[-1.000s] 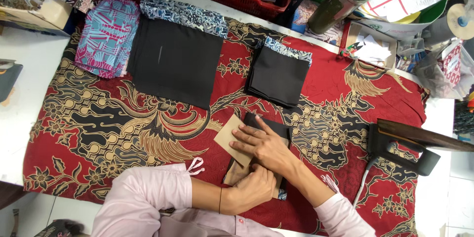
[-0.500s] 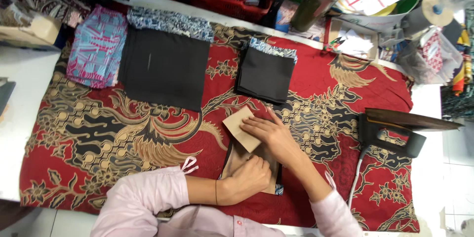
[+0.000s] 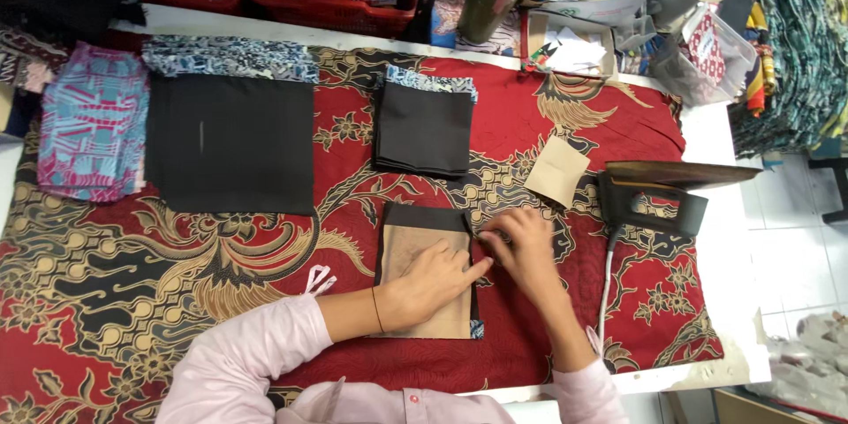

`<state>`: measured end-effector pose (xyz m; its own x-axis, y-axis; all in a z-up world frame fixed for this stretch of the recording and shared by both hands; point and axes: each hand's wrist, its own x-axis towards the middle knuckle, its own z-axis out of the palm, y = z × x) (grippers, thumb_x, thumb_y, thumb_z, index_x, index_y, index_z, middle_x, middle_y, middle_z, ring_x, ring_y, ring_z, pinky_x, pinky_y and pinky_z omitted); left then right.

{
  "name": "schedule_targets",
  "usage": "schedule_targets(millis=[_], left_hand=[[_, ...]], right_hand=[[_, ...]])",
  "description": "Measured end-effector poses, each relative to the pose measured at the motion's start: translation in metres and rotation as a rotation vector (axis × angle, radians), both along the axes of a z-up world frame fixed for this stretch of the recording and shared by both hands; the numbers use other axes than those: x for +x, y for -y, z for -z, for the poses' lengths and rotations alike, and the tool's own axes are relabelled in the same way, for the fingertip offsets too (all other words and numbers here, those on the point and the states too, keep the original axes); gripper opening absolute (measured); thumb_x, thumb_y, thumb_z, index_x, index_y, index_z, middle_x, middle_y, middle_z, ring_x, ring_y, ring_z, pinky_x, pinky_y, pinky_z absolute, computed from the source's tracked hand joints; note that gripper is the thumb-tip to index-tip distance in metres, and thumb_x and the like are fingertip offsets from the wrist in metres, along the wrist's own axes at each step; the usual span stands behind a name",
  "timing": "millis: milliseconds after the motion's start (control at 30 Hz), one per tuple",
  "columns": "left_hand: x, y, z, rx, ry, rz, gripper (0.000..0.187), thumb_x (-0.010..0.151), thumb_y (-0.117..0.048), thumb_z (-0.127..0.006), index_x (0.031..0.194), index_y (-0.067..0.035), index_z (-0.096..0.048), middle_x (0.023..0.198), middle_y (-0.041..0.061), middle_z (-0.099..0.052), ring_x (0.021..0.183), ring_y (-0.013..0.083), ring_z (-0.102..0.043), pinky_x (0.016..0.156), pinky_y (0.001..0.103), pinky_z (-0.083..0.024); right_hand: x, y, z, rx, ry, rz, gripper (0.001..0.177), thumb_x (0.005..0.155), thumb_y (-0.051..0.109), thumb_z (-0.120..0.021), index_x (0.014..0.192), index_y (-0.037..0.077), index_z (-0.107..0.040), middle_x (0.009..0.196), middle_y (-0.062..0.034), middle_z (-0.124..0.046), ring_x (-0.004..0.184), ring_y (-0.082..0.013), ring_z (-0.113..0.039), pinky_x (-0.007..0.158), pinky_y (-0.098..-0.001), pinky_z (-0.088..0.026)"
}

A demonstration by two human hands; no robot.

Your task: The person irons small black fabric pieces on a patterned red tablecloth using a steam iron and a protective paper sheet. They repeatedly place the paper over each piece, iron it, then remove the paper and stack the finished piece before moving to the next one.

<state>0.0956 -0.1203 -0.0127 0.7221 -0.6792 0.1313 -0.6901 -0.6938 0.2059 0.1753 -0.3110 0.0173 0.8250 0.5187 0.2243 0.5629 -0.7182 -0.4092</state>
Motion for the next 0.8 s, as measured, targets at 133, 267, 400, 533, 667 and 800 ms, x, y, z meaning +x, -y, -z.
schedule_targets(millis=[133, 267, 400, 533, 667, 800], left_hand=[[0.002, 0.003, 0.0, 0.124, -0.076, 0.013, 0.038, 0.081, -0.016, -0.068, 0.115, 0.001, -0.067, 0.105, 0.01, -0.063, 0.099, 0.0204, -0.063, 0.091, 0.035, -0.041], [0.001, -0.001, -0.006, 0.162, -0.124, 0.051, 0.031, 0.081, -0.016, -0.067, 0.107, 0.001, -0.07, 0.121, 0.017, -0.06, 0.101, 0.0214, -0.063, 0.093, 0.035, -0.041], [0.004, 0.001, -0.013, 0.127, -0.08, 0.029, 0.038, 0.074, -0.016, -0.069, 0.107, 0.003, -0.068, 0.143, 0.031, -0.051, 0.103, 0.0233, -0.064, 0.092, 0.034, -0.041], [0.008, 0.0, -0.015, 0.134, -0.156, 0.037, 0.049, 0.067, -0.014, -0.072, 0.112, 0.006, -0.064, 0.145, 0.039, -0.046, 0.111, 0.0279, -0.063, 0.095, 0.035, -0.041], [0.008, 0.0, -0.012, 0.048, -0.096, 0.0, 0.046, 0.069, -0.015, -0.071, 0.11, 0.005, -0.064, 0.141, 0.04, -0.049, 0.116, 0.0311, -0.063, 0.099, 0.036, -0.041], [0.006, 0.002, -0.006, 0.052, -0.088, -0.011, 0.046, 0.068, -0.015, -0.07, 0.109, 0.005, -0.064, 0.138, 0.04, -0.051, 0.117, 0.0324, -0.062, 0.1, 0.037, -0.04]], right_hand=[[0.012, -0.016, 0.005, 0.012, -0.125, -0.09, 0.023, 0.084, 0.026, -0.079, 0.102, 0.014, -0.071, 0.099, -0.0006, -0.067, 0.101, -0.0239, -0.059, 0.089, -0.0396, -0.038], [0.033, -0.026, -0.003, -0.095, -0.272, -0.105, 0.031, 0.081, 0.026, -0.08, 0.107, 0.012, -0.07, 0.095, -0.0027, -0.066, 0.099, -0.0255, -0.06, 0.084, -0.041, -0.038], [0.047, -0.035, -0.004, -0.188, -0.329, -0.108, 0.029, 0.077, 0.024, -0.082, 0.099, 0.011, -0.068, 0.093, -0.005, -0.065, 0.096, -0.028, -0.061, 0.083, -0.0414, -0.045], [0.05, -0.037, -0.004, -0.214, -0.366, -0.173, 0.019, 0.078, 0.014, -0.079, 0.092, 0.009, -0.066, 0.093, -0.0099, -0.062, 0.097, -0.0303, -0.061, 0.083, -0.0425, -0.049], [0.047, -0.031, -0.008, -0.102, -0.364, -0.276, 0.015, 0.081, 0.006, -0.071, 0.092, 0.005, -0.061, 0.095, -0.0117, -0.061, 0.097, -0.0308, -0.061, 0.085, -0.0418, -0.05], [0.038, -0.02, -0.01, -0.053, -0.291, -0.319, 0.016, 0.083, 0.006, -0.07, 0.094, 0.005, -0.059, 0.097, -0.0103, -0.064, 0.098, -0.031, -0.061, 0.087, -0.0419, -0.049]])
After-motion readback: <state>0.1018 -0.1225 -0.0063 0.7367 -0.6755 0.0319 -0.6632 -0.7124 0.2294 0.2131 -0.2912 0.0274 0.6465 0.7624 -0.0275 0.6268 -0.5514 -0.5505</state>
